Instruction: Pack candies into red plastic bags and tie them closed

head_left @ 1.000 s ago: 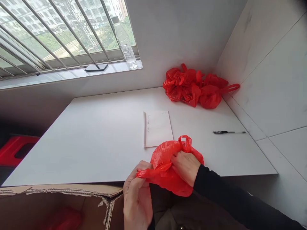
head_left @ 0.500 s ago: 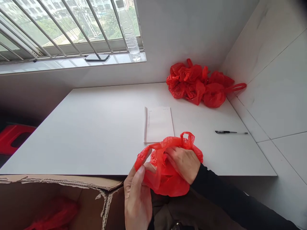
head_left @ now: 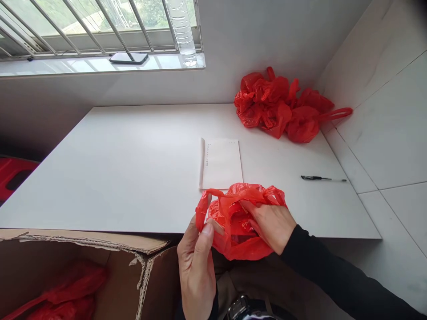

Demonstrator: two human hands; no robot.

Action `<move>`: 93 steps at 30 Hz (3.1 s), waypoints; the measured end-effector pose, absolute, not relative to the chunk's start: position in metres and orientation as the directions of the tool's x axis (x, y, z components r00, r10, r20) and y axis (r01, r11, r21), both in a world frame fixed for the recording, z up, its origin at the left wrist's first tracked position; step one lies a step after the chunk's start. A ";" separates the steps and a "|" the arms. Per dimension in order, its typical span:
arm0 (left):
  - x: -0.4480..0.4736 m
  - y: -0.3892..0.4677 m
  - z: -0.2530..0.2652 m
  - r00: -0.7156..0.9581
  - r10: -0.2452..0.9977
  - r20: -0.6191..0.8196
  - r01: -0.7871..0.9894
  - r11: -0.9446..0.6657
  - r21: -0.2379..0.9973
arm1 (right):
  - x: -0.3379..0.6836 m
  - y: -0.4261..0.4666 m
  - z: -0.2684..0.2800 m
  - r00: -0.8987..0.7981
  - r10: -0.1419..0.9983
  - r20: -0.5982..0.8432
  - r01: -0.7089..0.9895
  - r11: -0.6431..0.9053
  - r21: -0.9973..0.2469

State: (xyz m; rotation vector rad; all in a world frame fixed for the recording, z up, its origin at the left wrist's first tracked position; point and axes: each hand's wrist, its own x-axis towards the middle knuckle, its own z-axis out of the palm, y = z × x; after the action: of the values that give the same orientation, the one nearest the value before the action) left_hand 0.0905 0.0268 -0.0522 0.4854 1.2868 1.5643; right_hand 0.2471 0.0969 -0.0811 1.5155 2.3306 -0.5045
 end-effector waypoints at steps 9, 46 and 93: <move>0.090 0.030 -0.051 -0.476 0.841 -0.257 -0.429 0.033 0.903 | 0.252 0.090 -0.084 -0.357 0.896 -0.264 0.930 0.317 -0.185; 0.110 0.015 -0.065 -0.398 0.914 -0.072 -0.228 -0.023 0.973 | 0.272 0.106 -0.082 -0.260 0.910 -0.322 0.961 0.278 0.011; 0.080 0.045 -0.048 -0.135 0.991 -0.002 0.044 0.008 0.999 | 0.326 0.082 -0.034 -0.031 0.984 0.176 0.764 0.137 -0.630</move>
State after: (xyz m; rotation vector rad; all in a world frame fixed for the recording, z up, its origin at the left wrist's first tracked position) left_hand 0.0802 0.0445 -0.0476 1.1710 1.3443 1.2831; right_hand 0.3262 0.0823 -0.0342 2.4687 2.7162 -0.7272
